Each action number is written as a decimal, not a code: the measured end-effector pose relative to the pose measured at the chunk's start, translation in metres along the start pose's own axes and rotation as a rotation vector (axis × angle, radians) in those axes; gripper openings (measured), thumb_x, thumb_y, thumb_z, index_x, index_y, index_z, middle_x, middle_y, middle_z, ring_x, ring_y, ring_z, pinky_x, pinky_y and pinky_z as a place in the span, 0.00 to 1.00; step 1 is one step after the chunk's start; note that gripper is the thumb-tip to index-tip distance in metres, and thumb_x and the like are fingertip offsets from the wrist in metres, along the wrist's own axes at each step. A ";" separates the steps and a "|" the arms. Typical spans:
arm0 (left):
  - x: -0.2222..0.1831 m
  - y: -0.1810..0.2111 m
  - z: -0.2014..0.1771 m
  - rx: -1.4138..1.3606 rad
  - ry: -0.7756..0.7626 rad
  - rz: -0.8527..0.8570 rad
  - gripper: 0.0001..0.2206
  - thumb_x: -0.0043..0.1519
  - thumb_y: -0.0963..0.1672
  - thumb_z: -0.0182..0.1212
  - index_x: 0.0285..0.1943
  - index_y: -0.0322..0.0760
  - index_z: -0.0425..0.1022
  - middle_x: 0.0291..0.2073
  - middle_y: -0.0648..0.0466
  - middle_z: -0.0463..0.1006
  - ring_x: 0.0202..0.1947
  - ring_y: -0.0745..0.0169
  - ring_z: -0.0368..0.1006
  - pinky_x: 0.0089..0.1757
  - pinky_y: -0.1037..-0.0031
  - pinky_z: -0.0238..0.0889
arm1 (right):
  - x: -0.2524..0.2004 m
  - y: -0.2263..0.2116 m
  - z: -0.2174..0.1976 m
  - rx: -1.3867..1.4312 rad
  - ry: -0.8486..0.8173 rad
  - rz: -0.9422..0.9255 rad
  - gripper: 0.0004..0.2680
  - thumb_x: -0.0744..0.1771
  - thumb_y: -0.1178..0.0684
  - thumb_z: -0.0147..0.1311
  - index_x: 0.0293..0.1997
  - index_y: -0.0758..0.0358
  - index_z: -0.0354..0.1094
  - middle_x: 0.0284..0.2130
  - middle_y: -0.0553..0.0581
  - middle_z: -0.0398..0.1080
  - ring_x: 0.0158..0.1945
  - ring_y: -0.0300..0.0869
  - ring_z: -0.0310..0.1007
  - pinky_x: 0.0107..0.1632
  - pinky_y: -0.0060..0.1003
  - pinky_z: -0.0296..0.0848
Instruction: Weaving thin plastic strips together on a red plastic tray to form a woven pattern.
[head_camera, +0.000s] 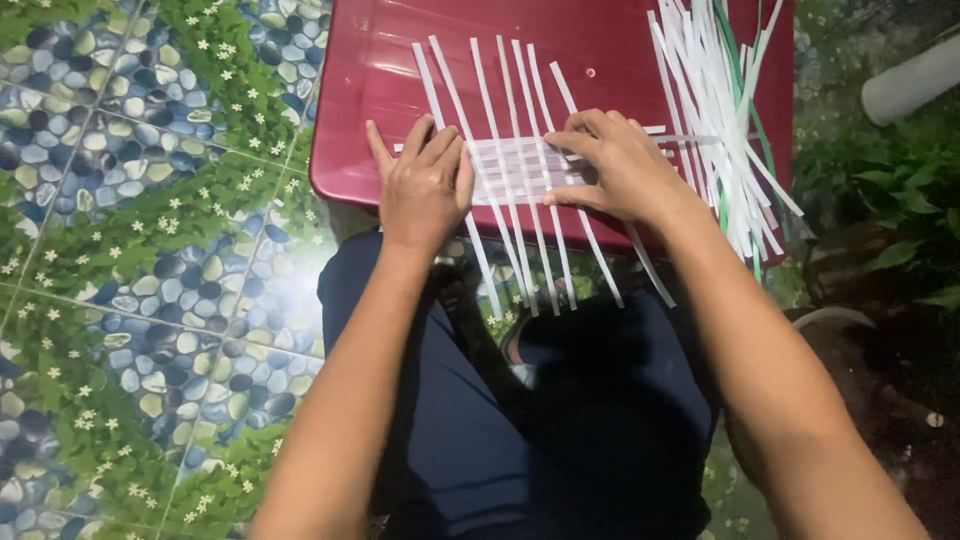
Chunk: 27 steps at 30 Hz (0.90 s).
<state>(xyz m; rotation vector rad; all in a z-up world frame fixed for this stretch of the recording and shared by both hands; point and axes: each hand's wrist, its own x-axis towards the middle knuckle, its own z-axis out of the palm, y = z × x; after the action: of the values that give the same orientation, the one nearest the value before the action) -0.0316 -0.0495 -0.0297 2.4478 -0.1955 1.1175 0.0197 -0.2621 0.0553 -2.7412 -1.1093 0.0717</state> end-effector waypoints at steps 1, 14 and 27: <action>0.001 0.000 -0.002 -0.001 -0.014 0.008 0.07 0.55 0.42 0.54 0.36 0.39 0.77 0.36 0.54 0.78 0.46 0.55 0.69 0.52 0.41 0.38 | 0.001 0.001 0.000 -0.020 0.009 -0.011 0.22 0.55 0.41 0.63 0.48 0.59 0.67 0.42 0.59 0.64 0.43 0.52 0.65 0.42 0.41 0.61; 0.004 0.004 0.000 0.015 -0.151 -0.064 0.10 0.58 0.43 0.52 0.43 0.37 0.76 0.42 0.52 0.76 0.52 0.55 0.65 0.55 0.45 0.34 | -0.010 0.009 -0.011 0.066 0.050 -0.023 0.25 0.54 0.40 0.64 0.51 0.59 0.65 0.45 0.59 0.65 0.43 0.54 0.65 0.43 0.42 0.61; -0.003 0.003 0.005 0.027 -0.122 -0.087 0.09 0.58 0.43 0.53 0.44 0.40 0.76 0.43 0.53 0.76 0.53 0.58 0.65 0.56 0.50 0.36 | -0.037 0.012 -0.031 0.125 0.114 0.008 0.23 0.55 0.49 0.64 0.51 0.65 0.64 0.48 0.64 0.64 0.45 0.61 0.63 0.46 0.46 0.61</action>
<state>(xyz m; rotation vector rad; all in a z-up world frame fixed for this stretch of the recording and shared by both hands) -0.0312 -0.0544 -0.0335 2.5245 -0.1103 0.9407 0.0051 -0.3011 0.0830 -2.6037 -1.0278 -0.0139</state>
